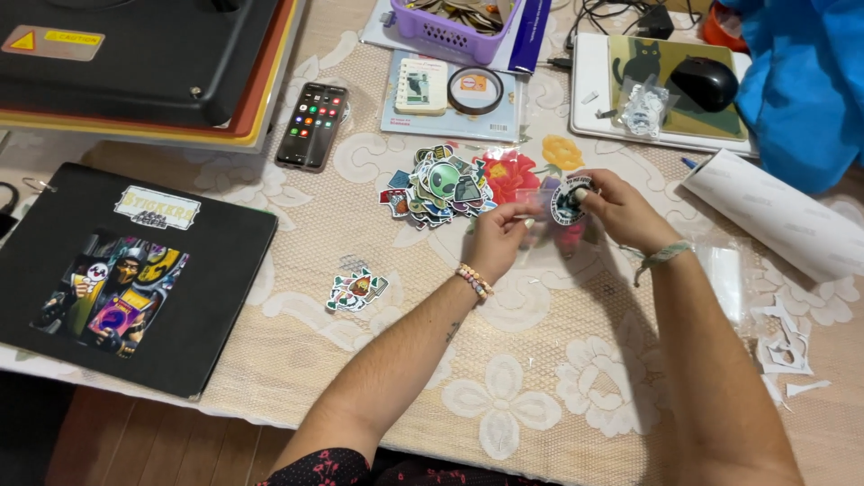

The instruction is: Sorting various stickers from a pile into groups and placing some into small plastic bags.

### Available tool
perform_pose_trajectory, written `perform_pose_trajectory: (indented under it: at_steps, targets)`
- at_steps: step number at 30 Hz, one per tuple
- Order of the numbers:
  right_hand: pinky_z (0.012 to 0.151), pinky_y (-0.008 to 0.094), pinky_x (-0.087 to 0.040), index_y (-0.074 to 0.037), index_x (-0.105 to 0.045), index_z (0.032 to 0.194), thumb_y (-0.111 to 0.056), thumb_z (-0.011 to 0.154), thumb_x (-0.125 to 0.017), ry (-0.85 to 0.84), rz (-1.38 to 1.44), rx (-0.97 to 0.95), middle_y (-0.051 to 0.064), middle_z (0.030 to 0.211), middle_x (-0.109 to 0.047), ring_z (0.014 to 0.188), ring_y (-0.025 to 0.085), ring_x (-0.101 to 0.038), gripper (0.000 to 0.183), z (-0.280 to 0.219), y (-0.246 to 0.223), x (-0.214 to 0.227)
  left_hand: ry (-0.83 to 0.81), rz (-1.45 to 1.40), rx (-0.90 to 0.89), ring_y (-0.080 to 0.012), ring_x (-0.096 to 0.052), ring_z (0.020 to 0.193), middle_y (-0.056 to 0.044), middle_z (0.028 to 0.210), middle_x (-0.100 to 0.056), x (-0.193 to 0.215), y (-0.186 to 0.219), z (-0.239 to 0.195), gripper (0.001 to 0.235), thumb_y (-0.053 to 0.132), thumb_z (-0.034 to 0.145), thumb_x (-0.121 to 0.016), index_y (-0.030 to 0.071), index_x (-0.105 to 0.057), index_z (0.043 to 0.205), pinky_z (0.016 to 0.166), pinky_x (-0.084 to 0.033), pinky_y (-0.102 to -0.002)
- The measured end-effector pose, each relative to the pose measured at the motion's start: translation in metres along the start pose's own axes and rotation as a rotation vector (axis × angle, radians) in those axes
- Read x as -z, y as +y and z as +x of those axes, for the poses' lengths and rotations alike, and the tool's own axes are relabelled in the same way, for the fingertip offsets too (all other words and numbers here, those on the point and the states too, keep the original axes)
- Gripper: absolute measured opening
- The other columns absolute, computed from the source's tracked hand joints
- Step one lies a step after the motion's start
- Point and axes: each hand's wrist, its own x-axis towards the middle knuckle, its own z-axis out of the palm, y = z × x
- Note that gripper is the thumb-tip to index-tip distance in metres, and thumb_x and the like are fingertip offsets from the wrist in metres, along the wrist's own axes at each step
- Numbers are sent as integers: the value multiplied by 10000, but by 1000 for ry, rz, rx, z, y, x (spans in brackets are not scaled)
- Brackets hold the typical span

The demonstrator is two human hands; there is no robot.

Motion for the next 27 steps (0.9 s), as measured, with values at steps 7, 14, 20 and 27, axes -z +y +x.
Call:
perform_pose_trajectory:
  at_steps: [7, 14, 20, 27]
  targets:
    - [843, 434, -564, -23, -691, 1183, -101, 983, -649, -172, 84, -93, 177, 1028, -736, 917, 259, -638, 218, 35, 16, 11, 34, 7, -51, -214, -724, 793, -275, 1087, -693, 14, -33, 22, 328, 57, 929, -688, 61, -394, 1076, 700, -616, -258]
    - [783, 437, -525, -2, -636, 1267, -106, 992, -643, 132, -5, -252, 199, 1089, -663, 920, 302, -636, 295, 107, 92, 51, 42, 146, 4, -239, -752, 851, -227, 1186, -691, -5, -4, 17, 295, 115, 963, -624, 32, -413, 1151, 673, -644, -278]
    - [861, 496, -470, 9, -676, 1142, -135, 1036, -579, 207, -362, -364, 200, 1133, -666, 1009, 354, -595, 202, 110, 67, 53, 41, 304, 105, -198, -758, 831, -131, 1161, -715, -9, 11, 14, 339, 119, 949, -588, 42, -487, 1264, 654, -643, -268]
    - [829, 468, -589, -243, -769, 1192, -335, 838, -800, 302, -819, -96, 65, 975, -747, 985, 343, -696, 368, 145, 159, 7, -29, 99, -40, -238, -719, 807, -198, 1065, -686, 0, -29, 20, 456, 57, 930, -609, 24, -430, 1348, 649, -634, -263]
